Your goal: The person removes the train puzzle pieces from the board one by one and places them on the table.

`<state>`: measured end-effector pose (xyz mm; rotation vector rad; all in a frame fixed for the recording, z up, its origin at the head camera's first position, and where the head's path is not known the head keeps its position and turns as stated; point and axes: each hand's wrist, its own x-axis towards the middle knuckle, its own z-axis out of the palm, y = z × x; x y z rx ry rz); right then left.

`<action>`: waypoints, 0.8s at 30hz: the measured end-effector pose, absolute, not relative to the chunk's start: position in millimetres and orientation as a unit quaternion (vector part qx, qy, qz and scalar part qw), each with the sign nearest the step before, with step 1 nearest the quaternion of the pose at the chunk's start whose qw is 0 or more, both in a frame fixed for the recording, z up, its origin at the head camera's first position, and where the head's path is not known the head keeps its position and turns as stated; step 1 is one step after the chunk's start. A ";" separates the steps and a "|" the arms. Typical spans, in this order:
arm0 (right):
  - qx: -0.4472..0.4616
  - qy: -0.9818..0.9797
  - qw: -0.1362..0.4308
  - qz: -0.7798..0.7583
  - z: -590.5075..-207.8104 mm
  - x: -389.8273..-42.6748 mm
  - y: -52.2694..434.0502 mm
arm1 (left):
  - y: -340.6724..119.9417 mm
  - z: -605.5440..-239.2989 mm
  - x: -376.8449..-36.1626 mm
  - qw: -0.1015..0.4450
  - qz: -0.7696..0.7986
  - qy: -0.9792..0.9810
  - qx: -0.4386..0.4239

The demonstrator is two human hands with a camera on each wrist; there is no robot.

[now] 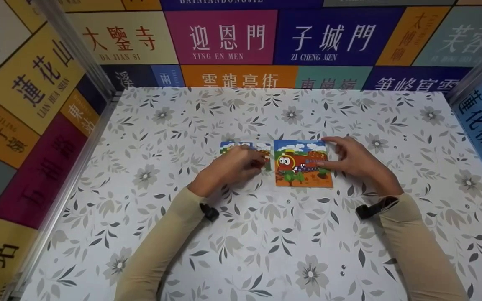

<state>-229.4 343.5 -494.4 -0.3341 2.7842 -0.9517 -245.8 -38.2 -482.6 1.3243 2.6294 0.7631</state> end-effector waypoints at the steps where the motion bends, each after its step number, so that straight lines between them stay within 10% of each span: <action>1: -0.111 0.936 0.091 -0.320 -494.4 -229.2 343.4 | -37.9 -482.9 -245.9 0.050 0.248 0.864 0.435; 24: -0.122 0.937 0.089 -0.315 -495.3 -230.0 344.9 | -28.5 -484.4 -245.3 0.030 0.252 0.859 0.446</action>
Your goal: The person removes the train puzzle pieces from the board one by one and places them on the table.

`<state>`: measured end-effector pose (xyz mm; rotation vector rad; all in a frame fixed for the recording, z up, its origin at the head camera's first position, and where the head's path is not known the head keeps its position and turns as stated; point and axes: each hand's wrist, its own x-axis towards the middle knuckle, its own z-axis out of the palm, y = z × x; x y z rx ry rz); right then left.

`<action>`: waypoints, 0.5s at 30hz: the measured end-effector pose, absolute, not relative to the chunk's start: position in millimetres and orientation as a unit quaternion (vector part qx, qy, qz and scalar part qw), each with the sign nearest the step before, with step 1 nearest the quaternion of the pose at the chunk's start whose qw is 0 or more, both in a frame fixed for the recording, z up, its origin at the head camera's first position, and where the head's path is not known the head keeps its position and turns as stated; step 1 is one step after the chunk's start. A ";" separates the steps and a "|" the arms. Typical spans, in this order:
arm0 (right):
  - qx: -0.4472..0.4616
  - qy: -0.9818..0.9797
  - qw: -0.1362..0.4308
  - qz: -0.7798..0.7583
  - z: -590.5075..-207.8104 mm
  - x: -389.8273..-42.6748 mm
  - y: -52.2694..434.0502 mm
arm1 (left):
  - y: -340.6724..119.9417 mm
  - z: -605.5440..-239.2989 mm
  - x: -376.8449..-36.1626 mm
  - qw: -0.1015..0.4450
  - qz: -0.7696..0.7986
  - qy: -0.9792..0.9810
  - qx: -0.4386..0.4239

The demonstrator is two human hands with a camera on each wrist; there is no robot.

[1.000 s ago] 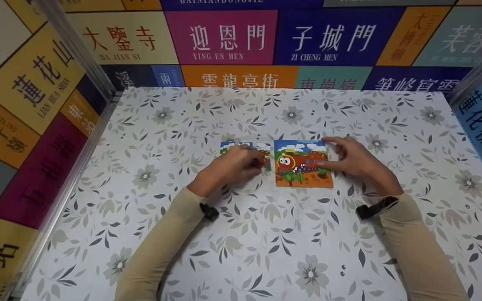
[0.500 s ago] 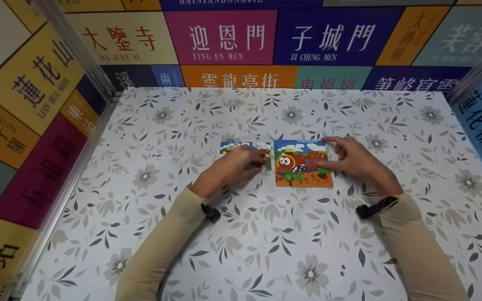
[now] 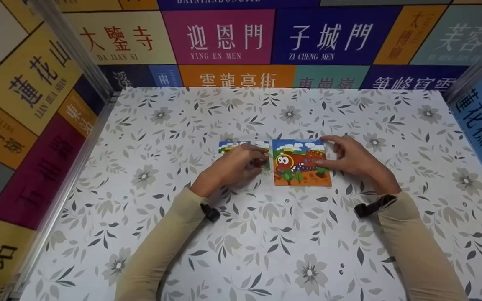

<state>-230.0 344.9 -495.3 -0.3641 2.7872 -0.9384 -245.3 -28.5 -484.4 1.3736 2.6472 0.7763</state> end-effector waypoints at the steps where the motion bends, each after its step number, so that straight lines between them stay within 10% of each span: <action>1: -0.121 0.937 0.090 -0.315 -494.9 -230.3 344.7 | -27.3 -483.9 -244.9 0.030 0.255 0.858 0.444; 15: -0.112 0.937 0.095 -0.318 -494.6 -231.3 343.7 | 6.1 -484.1 -238.7 0.056 0.275 0.841 0.463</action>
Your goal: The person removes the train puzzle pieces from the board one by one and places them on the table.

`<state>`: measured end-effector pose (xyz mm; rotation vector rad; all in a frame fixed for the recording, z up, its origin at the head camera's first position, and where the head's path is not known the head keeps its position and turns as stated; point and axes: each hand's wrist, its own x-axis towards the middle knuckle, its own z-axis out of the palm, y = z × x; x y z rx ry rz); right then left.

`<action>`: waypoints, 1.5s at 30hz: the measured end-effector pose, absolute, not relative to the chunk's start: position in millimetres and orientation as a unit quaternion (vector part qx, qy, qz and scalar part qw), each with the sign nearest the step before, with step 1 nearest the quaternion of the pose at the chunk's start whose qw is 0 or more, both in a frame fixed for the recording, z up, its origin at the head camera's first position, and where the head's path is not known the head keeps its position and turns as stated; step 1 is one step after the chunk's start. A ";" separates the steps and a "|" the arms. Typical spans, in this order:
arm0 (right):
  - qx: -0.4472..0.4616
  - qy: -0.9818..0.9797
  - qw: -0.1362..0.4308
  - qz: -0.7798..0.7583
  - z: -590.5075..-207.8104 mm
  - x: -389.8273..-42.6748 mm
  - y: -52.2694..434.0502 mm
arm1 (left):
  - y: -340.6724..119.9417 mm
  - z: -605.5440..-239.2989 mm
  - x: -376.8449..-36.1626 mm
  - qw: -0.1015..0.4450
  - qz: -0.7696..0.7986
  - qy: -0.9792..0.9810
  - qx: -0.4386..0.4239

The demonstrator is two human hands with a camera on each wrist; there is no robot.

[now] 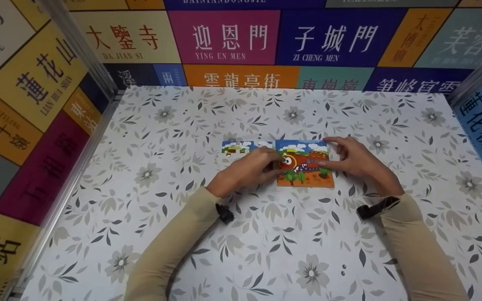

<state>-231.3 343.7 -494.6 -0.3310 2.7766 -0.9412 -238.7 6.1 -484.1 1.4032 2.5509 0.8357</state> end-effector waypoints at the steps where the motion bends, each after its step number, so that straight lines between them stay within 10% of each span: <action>1: -0.110 0.936 0.096 -0.319 -494.7 -231.0 344.0 | 9.1 -484.2 -238.8 0.064 0.274 0.843 0.459; 45: -0.160 0.933 0.058 -0.318 -495.3 -230.4 346.5 | 62.3 -488.0 -257.5 0.138 0.339 0.861 0.353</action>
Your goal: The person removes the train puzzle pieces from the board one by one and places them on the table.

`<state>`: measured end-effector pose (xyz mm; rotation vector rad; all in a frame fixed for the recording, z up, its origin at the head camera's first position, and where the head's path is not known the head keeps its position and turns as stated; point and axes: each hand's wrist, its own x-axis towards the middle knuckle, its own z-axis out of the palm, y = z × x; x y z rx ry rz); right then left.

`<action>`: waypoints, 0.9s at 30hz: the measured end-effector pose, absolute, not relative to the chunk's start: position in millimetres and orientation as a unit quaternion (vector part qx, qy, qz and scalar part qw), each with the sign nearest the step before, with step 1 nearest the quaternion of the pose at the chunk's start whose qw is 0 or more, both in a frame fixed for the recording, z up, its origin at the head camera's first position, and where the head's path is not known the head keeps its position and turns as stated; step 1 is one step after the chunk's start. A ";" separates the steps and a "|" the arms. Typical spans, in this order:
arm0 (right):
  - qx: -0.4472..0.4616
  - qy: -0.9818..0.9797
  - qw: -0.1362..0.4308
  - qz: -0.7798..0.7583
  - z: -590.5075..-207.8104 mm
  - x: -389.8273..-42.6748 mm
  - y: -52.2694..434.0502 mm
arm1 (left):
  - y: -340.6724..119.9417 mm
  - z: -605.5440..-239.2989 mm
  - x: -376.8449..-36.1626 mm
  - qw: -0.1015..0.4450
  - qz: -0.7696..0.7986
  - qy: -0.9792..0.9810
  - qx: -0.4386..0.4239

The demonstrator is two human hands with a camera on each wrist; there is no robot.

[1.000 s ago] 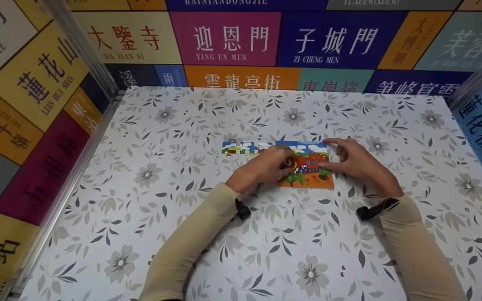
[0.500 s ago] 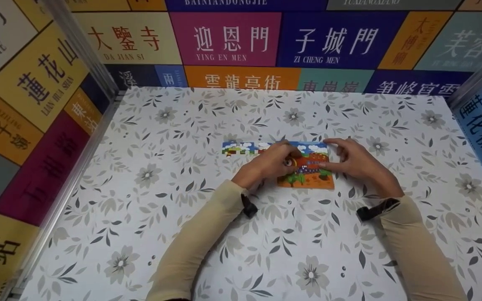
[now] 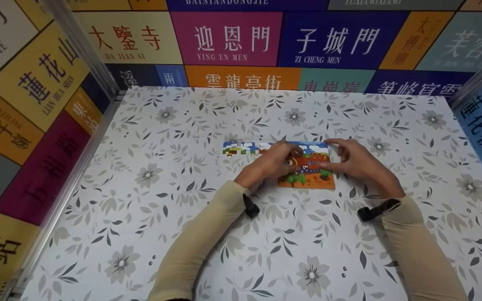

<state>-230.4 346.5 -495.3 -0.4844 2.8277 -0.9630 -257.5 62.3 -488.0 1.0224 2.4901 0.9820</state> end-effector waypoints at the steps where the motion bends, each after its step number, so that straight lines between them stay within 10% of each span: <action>1: -0.159 0.933 0.058 -0.319 -495.2 -230.4 346.4 | 62.4 -487.8 -257.1 0.139 0.341 0.861 0.350; 27: -0.115 0.937 0.082 -0.319 -495.9 -230.5 343.5 | 63.0 -483.9 -248.0 0.129 0.325 0.887 0.302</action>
